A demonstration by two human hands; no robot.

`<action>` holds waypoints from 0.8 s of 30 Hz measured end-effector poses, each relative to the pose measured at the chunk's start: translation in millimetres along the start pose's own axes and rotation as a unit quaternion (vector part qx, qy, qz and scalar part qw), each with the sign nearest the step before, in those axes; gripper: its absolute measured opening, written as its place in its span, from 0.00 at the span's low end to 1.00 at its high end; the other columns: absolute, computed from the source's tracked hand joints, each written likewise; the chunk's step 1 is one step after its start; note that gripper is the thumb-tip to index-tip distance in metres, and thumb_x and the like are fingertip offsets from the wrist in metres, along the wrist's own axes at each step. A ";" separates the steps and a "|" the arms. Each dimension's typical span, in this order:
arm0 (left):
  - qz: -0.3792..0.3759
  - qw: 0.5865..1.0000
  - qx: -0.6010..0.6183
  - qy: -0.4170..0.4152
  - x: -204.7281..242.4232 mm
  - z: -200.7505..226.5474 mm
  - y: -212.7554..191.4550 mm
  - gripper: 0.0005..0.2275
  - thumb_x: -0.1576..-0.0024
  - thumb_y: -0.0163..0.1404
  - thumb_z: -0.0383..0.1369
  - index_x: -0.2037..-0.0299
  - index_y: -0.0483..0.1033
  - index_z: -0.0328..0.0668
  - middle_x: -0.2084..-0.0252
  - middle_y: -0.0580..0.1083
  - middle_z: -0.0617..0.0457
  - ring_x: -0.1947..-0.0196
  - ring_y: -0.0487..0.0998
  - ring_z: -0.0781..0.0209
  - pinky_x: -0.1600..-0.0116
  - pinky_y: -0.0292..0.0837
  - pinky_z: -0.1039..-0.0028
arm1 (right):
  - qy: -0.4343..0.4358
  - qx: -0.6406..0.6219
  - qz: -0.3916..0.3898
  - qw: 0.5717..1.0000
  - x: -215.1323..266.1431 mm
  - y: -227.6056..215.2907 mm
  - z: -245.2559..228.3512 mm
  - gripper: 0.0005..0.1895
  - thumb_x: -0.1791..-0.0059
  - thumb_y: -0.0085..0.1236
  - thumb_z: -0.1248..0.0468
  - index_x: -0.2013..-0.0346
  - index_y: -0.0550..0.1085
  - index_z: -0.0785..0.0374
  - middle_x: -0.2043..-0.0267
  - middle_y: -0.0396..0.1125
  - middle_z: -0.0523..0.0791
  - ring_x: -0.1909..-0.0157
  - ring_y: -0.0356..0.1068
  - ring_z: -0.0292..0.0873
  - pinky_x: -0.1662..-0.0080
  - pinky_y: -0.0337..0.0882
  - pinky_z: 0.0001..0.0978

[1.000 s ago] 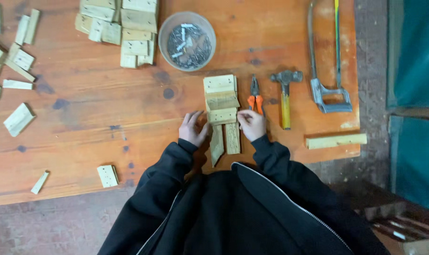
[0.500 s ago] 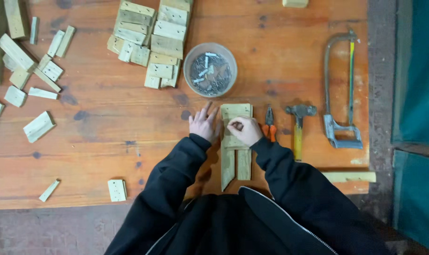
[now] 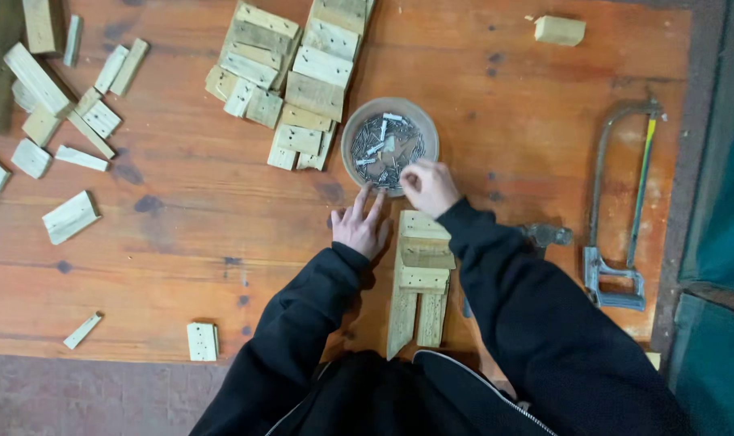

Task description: The person assembles small wooden blocks into a vertical stack on a workbench. They repeatedly pick up nails from a container, place them into pre-drilled holes, and hammer them in to secure the blocks together. The person occasionally repositions the stack and adds more blocks to the structure.

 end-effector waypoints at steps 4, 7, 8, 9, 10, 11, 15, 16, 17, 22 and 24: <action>-0.030 1.000 -0.005 -0.004 3.9 -1.1 2.5 0.30 0.49 0.56 0.45 0.33 0.69 0.61 0.32 0.67 0.50 0.67 0.81 0.56 0.50 0.64 0.63 | -0.058 0.207 0.008 0.977 -23.3 -2.2 7.8 0.01 0.52 0.60 0.61 0.67 0.77 0.51 0.68 0.65 0.40 0.66 0.73 0.48 0.66 0.75 0.39; -0.023 1.000 0.009 -0.002 2.3 -1.8 1.5 0.29 0.49 0.57 0.43 0.34 0.71 0.61 0.32 0.67 0.51 0.67 0.82 0.56 0.52 0.63 0.64 | -0.077 0.184 -0.031 0.979 -35.6 11.4 16.9 0.02 0.51 0.62 0.62 0.67 0.77 0.55 0.65 0.65 0.39 0.59 0.73 0.49 0.63 0.75 0.38; -0.011 1.000 0.001 -0.004 5.2 -1.6 1.8 0.27 0.48 0.55 0.44 0.34 0.71 0.62 0.33 0.68 0.52 0.67 0.81 0.58 0.52 0.62 0.64 | -0.090 0.203 -0.043 0.974 -35.4 16.9 15.7 0.01 0.51 0.60 0.63 0.67 0.76 0.55 0.65 0.64 0.38 0.58 0.72 0.47 0.61 0.75 0.36; 0.001 1.000 -0.007 -0.005 8.4 -1.7 1.7 0.26 0.46 0.53 0.45 0.35 0.71 0.63 0.33 0.68 0.54 0.67 0.80 0.60 0.52 0.62 0.65 | -0.102 0.222 -0.054 0.968 -35.0 22.8 14.1 0.01 0.51 0.59 0.64 0.67 0.76 0.54 0.64 0.64 0.37 0.57 0.72 0.45 0.60 0.75 0.34; 0.001 1.000 -0.007 -0.008 7.9 -2.0 1.7 0.26 0.46 0.53 0.45 0.35 0.71 0.63 0.33 0.68 0.54 0.67 0.80 0.60 0.52 0.62 0.65 | -0.104 0.221 -0.056 0.968 -35.0 27.8 18.4 0.01 0.51 0.59 0.64 0.67 0.76 0.54 0.64 0.64 0.37 0.57 0.72 0.45 0.60 0.75 0.34; 0.006 1.000 -0.010 -0.009 7.6 -2.1 0.6 0.25 0.46 0.53 0.45 0.35 0.72 0.63 0.33 0.69 0.54 0.67 0.80 0.61 0.52 0.62 0.66 | -0.117 0.191 -0.084 0.971 -33.8 36.8 21.1 0.00 0.52 0.58 0.65 0.67 0.76 0.55 0.63 0.63 0.39 0.55 0.71 0.47 0.56 0.75 0.37; -0.001 1.000 0.002 -0.005 6.1 -2.2 -0.6 0.28 0.49 0.56 0.44 0.35 0.72 0.63 0.34 0.69 0.52 0.67 0.81 0.60 0.52 0.63 0.66 | -0.105 0.172 -0.121 0.972 -28.7 61.4 35.0 0.08 0.52 0.58 0.66 0.60 0.77 0.51 0.62 0.61 0.38 0.53 0.70 0.49 0.55 0.74 0.40; -0.002 1.000 0.002 -0.006 5.4 -3.1 0.4 0.28 0.49 0.56 0.44 0.35 0.72 0.63 0.34 0.69 0.52 0.67 0.81 0.60 0.52 0.63 0.66 | -0.104 0.172 -0.123 0.972 -30.3 59.0 33.2 0.08 0.52 0.58 0.66 0.60 0.77 0.51 0.62 0.61 0.38 0.53 0.70 0.49 0.55 0.74 0.40; 0.002 1.000 0.007 -0.006 5.0 -3.6 0.4 0.27 0.49 0.56 0.44 0.35 0.72 0.63 0.34 0.69 0.52 0.67 0.81 0.60 0.52 0.63 0.66 | -0.099 0.173 -0.123 0.972 -31.9 56.3 32.1 0.07 0.52 0.58 0.65 0.61 0.78 0.50 0.63 0.61 0.39 0.54 0.69 0.49 0.55 0.74 0.41; 0.021 1.000 -0.002 -0.002 5.9 -2.3 0.3 0.27 0.48 0.56 0.43 0.35 0.72 0.63 0.34 0.69 0.52 0.68 0.80 0.61 0.52 0.63 0.67 | -0.106 0.187 -0.114 0.970 -27.7 71.7 50.2 0.03 0.51 0.58 0.63 0.66 0.79 0.51 0.64 0.59 0.39 0.56 0.67 0.48 0.56 0.72 0.39; 0.044 0.999 -0.008 0.003 3.5 -0.5 -2.1 0.24 0.44 0.53 0.45 0.35 0.72 0.64 0.35 0.70 0.53 0.67 0.81 0.63 0.52 0.63 0.68 | -0.126 0.202 -0.097 0.966 -25.3 81.2 66.1 0.02 0.49 0.58 0.60 0.67 0.76 0.51 0.62 0.59 0.36 0.53 0.66 0.47 0.56 0.71 0.40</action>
Point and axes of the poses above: each hand's wrist, its own x-axis away from the middle knuckle, its own y-axis out of the palm, z = x × y, the point moved 8 cm from there along -x, towards the middle knuckle
